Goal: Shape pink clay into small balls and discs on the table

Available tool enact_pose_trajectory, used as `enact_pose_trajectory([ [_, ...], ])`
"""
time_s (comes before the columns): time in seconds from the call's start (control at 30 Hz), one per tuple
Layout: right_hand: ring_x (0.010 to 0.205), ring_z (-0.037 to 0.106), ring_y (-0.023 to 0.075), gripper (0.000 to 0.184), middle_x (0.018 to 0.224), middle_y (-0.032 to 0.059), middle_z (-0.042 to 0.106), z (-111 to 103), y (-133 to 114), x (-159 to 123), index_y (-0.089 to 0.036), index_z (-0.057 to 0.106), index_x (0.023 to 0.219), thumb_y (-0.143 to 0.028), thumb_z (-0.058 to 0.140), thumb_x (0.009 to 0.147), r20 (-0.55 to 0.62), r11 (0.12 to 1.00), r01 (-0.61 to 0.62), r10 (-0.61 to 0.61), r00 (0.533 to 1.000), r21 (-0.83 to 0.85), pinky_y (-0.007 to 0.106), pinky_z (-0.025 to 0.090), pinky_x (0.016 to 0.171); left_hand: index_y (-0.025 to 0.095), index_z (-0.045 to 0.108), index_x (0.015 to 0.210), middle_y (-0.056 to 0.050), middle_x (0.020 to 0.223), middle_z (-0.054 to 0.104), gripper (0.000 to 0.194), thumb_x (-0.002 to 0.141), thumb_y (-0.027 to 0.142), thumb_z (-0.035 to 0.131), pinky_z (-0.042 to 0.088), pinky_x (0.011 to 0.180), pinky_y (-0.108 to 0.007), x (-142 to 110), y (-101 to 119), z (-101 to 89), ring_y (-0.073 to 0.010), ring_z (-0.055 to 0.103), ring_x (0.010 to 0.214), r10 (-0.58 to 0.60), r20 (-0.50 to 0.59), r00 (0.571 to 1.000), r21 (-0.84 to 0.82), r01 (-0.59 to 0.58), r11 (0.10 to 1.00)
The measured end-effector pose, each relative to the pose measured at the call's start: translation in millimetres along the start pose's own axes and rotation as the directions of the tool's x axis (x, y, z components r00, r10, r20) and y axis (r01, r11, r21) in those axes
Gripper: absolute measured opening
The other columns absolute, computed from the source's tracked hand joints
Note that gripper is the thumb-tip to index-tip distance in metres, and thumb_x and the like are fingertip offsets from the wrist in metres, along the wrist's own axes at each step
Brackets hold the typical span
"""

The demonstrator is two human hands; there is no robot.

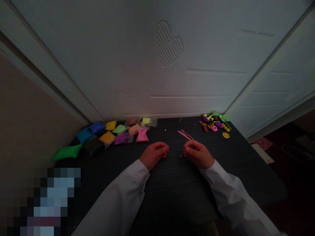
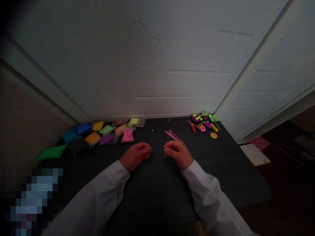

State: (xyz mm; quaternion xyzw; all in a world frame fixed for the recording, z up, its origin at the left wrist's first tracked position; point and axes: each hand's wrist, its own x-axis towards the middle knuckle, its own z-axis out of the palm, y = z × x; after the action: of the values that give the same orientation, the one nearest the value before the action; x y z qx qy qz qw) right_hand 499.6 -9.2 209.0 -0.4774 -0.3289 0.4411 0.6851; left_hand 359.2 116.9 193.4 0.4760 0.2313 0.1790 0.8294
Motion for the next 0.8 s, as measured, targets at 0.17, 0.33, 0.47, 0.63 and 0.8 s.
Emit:
enact_pose_trajectory([
  [0.17, 0.053, 0.046, 0.0062, 0.013, 0.058, -0.005, 0.052, -0.9, 0.7, 0.1, -0.019, 0.055, 0.067, -0.021, 0.066, 0.06, 0.006, 1.0, 0.012, -0.012, 1.0, -0.003, 0.022, 0.034, 0.054, 0.011, 0.056, 0.072, 0.0, 0.064, 0.054, 0.014, 0.064, 0.02, 0.063, 0.033, 0.052, -0.021, 1.1, -1.5, -0.8, -0.0062, 0.047, 0.053, 0.005, 0.01, 1.0, 0.004, -0.005, 1.0],
  [0.33, 0.053, 0.045, 0.0065, 0.01, 0.057, -0.0046, 0.052, -0.4, -0.2, 0.5, -0.019, 0.054, 0.068, -0.022, 0.063, 0.064, 0.029, 1.0, 0.022, -0.022, 0.999, 0.002, 0.022, 0.032, 0.053, 0.011, 0.055, 0.072, -0.001, 0.064, 0.054, 0.015, 0.063, 0.02, 0.063, 0.033, 0.052, -0.021, 1.5, -1.8, -1.0, -0.0064, 0.047, 0.053, 0.004, -0.001, 1.0, 0.009, -0.004, 1.0],
  [0.47, 0.053, 0.044, 0.0073, 0.011, 0.054, -0.004, 0.051, 0.2, -0.9, 1.3, -0.018, 0.053, 0.065, -0.027, 0.058, 0.069, 0.031, 0.998, 0.053, -0.053, 0.998, 0.021, 0.023, 0.031, 0.053, 0.011, 0.055, 0.072, 0.0, 0.063, 0.054, 0.016, 0.063, 0.021, 0.064, 0.033, 0.052, -0.021, 1.8, -1.4, -1.2, -0.0062, 0.047, 0.052, -0.002, 0.0, 1.0, 0.009, 0.002, 1.0],
  [0.63, 0.054, 0.045, 0.0071, 0.01, 0.056, -0.0043, 0.052, -0.8, 0.7, 1.2, -0.019, 0.053, 0.065, -0.024, 0.062, 0.065, 0.04, 0.999, 0.036, -0.036, 0.999, 0.001, 0.023, 0.031, 0.054, 0.011, 0.055, 0.072, -0.001, 0.064, 0.054, 0.016, 0.062, 0.02, 0.064, 0.034, 0.052, -0.021, 1.5, -0.9, -1.0, -0.0065, 0.048, 0.053, 0.002, -0.001, 1.0, 0.003, -0.002, 1.0],
  [0.8, 0.055, 0.045, 0.0068, 0.01, 0.058, -0.0044, 0.053, -2.1, 3.3, 0.5, -0.021, 0.058, 0.075, -0.022, 0.061, 0.066, 0.041, 1.0, 0.015, -0.014, 0.999, -0.025, 0.023, 0.032, 0.055, 0.011, 0.056, 0.072, -0.001, 0.064, 0.054, 0.015, 0.063, 0.02, 0.063, 0.033, 0.052, -0.021, 1.2, -0.7, -0.2, -0.0065, 0.047, 0.054, 0.006, 0.001, 1.0, 0.006, -0.006, 1.0],
])
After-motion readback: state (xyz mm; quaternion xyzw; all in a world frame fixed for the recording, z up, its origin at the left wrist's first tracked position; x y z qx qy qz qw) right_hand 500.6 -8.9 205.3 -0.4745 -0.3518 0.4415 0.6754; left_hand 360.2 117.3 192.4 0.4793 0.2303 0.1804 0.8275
